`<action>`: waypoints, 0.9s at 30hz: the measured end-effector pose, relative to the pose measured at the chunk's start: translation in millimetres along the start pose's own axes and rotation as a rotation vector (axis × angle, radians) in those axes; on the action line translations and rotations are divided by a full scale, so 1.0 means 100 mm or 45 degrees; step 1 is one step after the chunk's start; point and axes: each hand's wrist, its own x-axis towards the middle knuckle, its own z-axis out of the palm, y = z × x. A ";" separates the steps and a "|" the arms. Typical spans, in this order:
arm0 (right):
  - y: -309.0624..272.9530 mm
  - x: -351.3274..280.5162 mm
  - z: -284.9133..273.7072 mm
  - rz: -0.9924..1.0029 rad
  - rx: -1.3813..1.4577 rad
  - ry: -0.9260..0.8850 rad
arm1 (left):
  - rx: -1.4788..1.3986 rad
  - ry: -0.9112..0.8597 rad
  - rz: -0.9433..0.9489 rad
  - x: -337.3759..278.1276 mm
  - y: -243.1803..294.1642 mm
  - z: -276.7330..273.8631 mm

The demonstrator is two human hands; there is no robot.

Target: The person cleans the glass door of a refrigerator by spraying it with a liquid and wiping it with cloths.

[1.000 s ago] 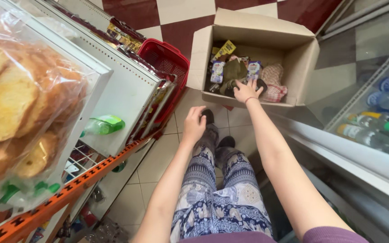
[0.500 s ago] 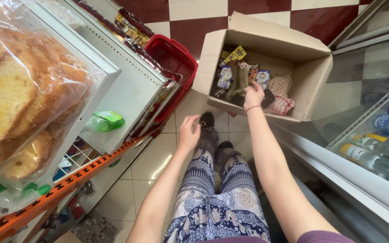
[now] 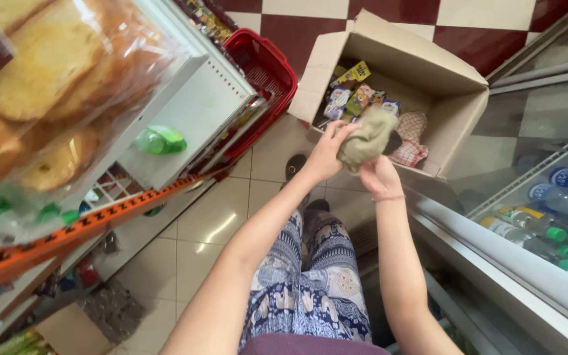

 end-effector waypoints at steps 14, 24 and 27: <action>0.74 -1.46 1.00 0.387 -0.083 -0.134 | 0.335 -0.155 -0.386 -1.69 1.33 -1.04; 1.15 -1.57 2.29 0.441 -0.570 -0.470 | 1.028 1.229 -0.237 -2.78 1.74 -2.80; 1.27 -1.52 2.82 0.481 -0.739 -0.585 | 1.216 1.178 -0.454 -2.94 1.59 -3.22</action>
